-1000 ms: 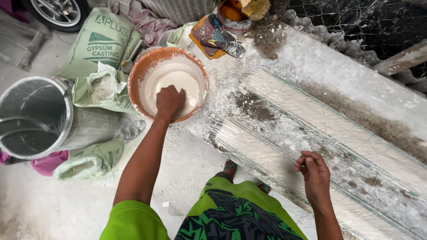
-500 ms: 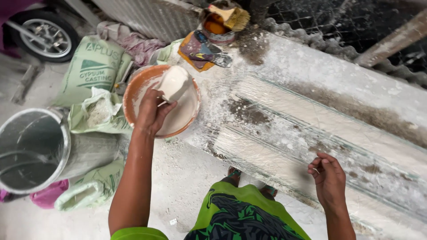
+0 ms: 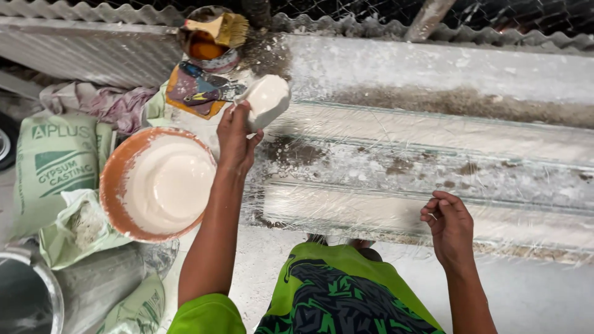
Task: Applying gypsum paste to a mold to create decorative moldings.
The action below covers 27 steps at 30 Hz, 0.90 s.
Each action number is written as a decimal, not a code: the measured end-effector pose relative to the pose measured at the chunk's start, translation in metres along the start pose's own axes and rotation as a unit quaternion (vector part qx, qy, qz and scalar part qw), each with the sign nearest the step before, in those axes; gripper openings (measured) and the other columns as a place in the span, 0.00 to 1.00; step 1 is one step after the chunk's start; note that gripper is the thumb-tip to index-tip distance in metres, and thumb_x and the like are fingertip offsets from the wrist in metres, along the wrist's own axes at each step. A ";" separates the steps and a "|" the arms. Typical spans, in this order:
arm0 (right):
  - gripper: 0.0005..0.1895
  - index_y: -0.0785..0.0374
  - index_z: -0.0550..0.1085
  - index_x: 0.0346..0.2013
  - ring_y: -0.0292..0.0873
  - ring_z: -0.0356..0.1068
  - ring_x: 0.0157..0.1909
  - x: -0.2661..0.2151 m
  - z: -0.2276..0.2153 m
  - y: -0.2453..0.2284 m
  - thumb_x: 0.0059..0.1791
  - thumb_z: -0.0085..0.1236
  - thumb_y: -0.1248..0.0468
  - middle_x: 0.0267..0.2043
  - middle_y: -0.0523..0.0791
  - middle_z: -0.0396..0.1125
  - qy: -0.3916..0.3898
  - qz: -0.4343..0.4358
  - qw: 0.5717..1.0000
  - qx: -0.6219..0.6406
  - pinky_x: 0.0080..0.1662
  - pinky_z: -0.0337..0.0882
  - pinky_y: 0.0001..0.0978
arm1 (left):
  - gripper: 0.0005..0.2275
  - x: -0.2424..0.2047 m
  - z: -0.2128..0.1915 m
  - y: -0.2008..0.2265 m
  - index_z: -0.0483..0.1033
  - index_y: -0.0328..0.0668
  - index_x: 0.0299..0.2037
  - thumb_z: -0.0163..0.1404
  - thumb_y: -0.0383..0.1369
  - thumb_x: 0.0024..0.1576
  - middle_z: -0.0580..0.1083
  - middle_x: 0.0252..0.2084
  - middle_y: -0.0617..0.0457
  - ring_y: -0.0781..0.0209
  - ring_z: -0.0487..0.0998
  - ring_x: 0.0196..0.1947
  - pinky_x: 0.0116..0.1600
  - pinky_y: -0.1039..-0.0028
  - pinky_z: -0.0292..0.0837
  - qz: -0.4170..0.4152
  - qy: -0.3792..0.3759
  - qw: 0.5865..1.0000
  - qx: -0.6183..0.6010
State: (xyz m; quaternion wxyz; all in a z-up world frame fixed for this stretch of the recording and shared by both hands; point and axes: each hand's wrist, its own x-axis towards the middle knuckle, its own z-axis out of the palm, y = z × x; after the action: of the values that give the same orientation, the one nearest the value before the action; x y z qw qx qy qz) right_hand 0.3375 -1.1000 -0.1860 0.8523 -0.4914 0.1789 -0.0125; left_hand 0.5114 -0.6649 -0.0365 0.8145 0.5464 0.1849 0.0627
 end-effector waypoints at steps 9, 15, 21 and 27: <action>0.11 0.65 0.71 0.55 0.40 0.71 0.43 -0.028 -0.036 0.008 0.62 0.43 0.66 0.42 0.44 0.69 0.095 0.002 0.995 0.014 0.46 0.74 0.34 | 0.20 0.062 -0.032 -0.075 0.77 0.42 0.56 0.61 0.39 0.56 0.69 0.33 0.59 0.72 0.70 0.29 0.28 0.78 0.70 0.049 0.066 0.979 0.185; 0.10 0.64 0.71 0.54 0.39 0.71 0.43 -0.033 -0.019 0.005 0.61 0.43 0.66 0.42 0.44 0.69 0.099 -0.011 0.994 0.032 0.46 0.74 0.34 | 0.20 0.089 -0.062 -0.096 0.80 0.39 0.55 0.63 0.39 0.55 0.67 0.34 0.59 0.69 0.65 0.30 0.35 0.77 0.63 0.158 0.056 0.939 0.301; 0.10 0.64 0.71 0.54 0.39 0.71 0.43 -0.035 -0.017 0.010 0.61 0.43 0.66 0.42 0.44 0.69 0.104 0.003 0.994 0.035 0.46 0.74 0.34 | 0.18 0.089 -0.060 -0.088 0.82 0.45 0.51 0.66 0.39 0.52 0.67 0.38 0.52 0.61 0.68 0.37 0.43 0.70 0.68 0.228 0.098 0.857 0.451; 0.10 0.65 0.71 0.54 0.40 0.71 0.43 -0.037 -0.022 0.012 0.61 0.43 0.66 0.41 0.44 0.69 0.108 0.000 0.993 0.047 0.46 0.74 0.35 | 0.18 0.089 -0.056 -0.090 0.83 0.47 0.51 0.66 0.38 0.50 0.67 0.38 0.50 0.60 0.70 0.37 0.43 0.70 0.69 0.255 0.075 0.836 0.480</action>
State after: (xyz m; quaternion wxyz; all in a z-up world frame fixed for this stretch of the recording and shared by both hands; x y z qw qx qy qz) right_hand 0.2936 -1.1053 -0.1949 0.8501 -0.4468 0.2691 -0.0734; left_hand 0.5641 -0.6245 -0.1579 0.3890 0.8902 0.1064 0.2118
